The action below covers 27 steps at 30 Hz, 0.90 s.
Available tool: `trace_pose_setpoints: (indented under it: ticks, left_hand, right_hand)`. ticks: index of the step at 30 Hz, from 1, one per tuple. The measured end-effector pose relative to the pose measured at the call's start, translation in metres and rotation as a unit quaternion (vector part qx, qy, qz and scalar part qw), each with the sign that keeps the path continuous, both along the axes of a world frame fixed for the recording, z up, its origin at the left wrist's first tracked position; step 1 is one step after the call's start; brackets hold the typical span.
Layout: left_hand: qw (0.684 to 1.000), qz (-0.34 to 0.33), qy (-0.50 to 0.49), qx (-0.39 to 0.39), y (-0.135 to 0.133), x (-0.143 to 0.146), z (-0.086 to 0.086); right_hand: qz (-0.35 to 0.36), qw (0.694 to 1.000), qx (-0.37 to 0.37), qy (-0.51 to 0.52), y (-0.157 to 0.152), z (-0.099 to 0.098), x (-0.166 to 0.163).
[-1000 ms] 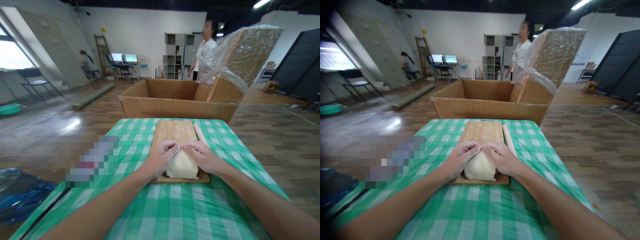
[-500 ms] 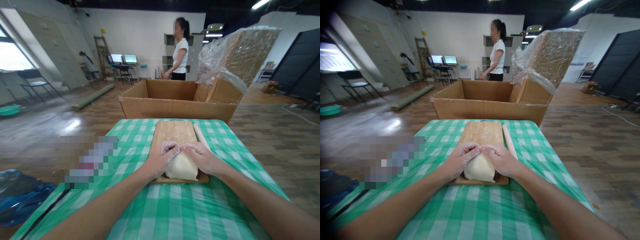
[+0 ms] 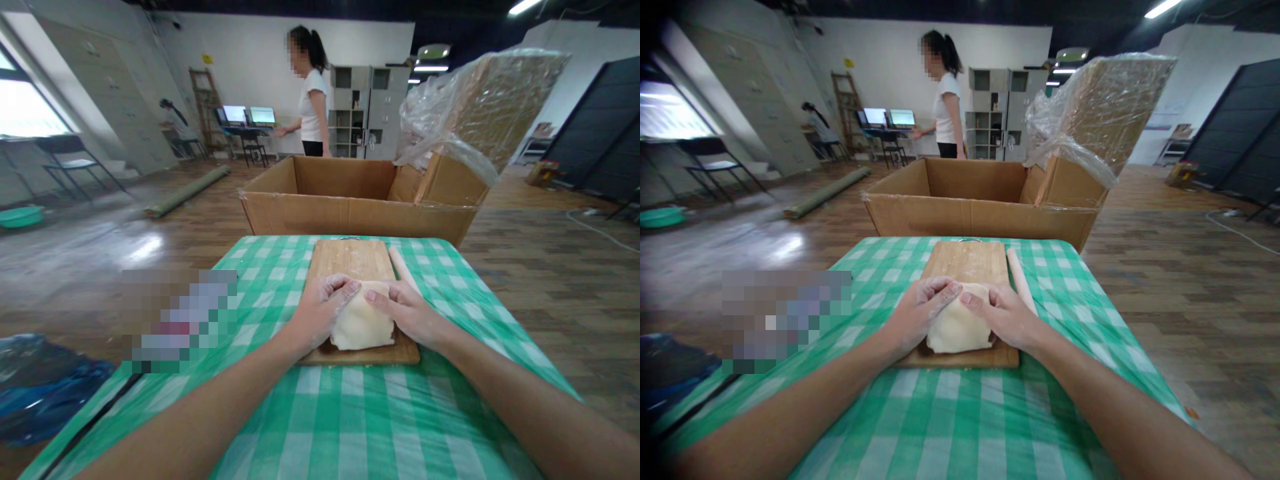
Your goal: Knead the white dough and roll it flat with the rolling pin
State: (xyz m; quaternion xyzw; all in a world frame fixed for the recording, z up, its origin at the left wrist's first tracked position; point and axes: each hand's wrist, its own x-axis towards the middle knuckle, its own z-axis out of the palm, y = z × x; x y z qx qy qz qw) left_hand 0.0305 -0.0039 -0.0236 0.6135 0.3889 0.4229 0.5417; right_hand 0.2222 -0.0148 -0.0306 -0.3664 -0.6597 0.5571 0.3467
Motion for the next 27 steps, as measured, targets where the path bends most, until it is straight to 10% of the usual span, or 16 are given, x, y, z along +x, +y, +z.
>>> trace_pose_setpoints:
  ticks: [6, 11, 27]
  left_hand:
    - [0.988, 0.045, -0.113, -0.096, 0.003, 0.002, -0.001]
    - [0.974, -0.054, -0.15, -0.158, -0.004, 0.004, 0.005]
    - [0.99, -0.019, -0.123, -0.073, -0.002, 0.001, 0.004]
  right_hand:
    - [-0.058, 0.998, 0.0, -0.013, -0.001, 0.0, 0.0]
    - [-0.14, 0.99, 0.025, 0.01, -0.003, 0.006, -0.004]
    - [-0.033, 0.999, 0.016, -0.039, -0.006, 0.005, -0.002]
